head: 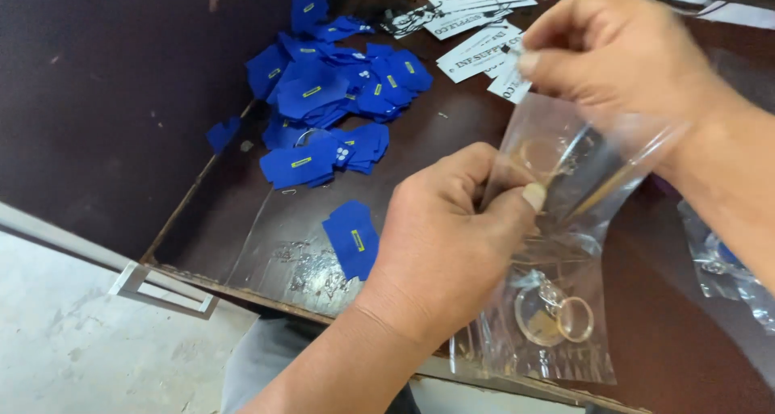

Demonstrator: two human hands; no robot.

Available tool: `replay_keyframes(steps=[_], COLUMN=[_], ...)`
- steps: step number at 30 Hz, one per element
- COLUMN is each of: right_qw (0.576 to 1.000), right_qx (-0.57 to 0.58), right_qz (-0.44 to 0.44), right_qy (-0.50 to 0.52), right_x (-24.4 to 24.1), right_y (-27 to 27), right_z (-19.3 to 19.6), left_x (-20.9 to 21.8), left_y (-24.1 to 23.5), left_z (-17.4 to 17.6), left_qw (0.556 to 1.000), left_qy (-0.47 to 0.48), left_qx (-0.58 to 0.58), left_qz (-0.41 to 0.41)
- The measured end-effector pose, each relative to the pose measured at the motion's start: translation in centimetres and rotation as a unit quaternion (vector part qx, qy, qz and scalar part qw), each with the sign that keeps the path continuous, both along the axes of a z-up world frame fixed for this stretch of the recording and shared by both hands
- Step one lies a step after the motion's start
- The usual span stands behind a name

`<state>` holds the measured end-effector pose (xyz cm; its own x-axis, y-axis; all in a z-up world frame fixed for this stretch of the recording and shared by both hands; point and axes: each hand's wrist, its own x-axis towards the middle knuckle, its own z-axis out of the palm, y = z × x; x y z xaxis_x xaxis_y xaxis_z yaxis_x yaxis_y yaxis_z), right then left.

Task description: Manually packaging keychain components including metal rings, blue plastic tags, and printed labels into small plastic bags and stapling them.

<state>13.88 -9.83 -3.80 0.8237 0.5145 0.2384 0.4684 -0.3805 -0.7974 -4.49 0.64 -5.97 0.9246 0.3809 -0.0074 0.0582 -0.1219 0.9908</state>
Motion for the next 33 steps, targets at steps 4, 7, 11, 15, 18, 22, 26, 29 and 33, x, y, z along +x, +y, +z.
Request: replay_keyframes(steps=[4, 7, 11, 15, 18, 22, 26, 29, 33], right_qw=[0.988, 0.99, 0.997, 0.999, 0.992, 0.995, 0.992, 0.985, 0.989], right_qx=[0.128, 0.133, 0.075, 0.015, 0.105, 0.068, 0.035, -0.018, -0.057], right_qz=[-0.054, -0.018, -0.009, -0.047, -0.062, -0.055, -0.037, -0.024, -0.028], right_qy=[0.065, -0.032, -0.02, -0.001, -0.014, -0.038, -0.112, -0.169, -0.136], right_x=[-2.8, -4.6, -7.9, -8.7, -8.1, -8.4, -9.1, -9.3, -9.7], right_y=[-3.7, -5.2, -4.3, -4.2, -4.7, -4.8, -5.4, -5.7, -5.4], right_z=[2.9, 3.6, 5.0, 5.6, 5.2, 5.3, 5.7, 6.1, 6.9], left_x=[0.2, 0.2, 0.2, 0.2, -0.1, -0.2, -0.1, -0.2, -0.2], left_y=[-0.7, -1.0, -1.2, -1.2, -1.1, -1.1, -1.2, -1.2, -1.2], left_z=[0.8, 1.5, 1.0, 1.0, 1.5, 1.5, 1.7, 2.1, 1.6], left_qw=[0.999, 0.995, 0.993, 0.991, 0.994, 0.996, 0.994, 0.993, 0.994], left_qy=[0.022, 0.059, 0.033, 0.036, 0.057, 0.047, 0.057, 0.065, 0.046], left_qx=[-0.031, -0.07, -0.094, -0.106, -0.071, -0.06, -0.069, -0.078, -0.073], left_qz=[0.018, 0.038, 0.059, 0.069, 0.056, 0.05, 0.057, 0.063, 0.063])
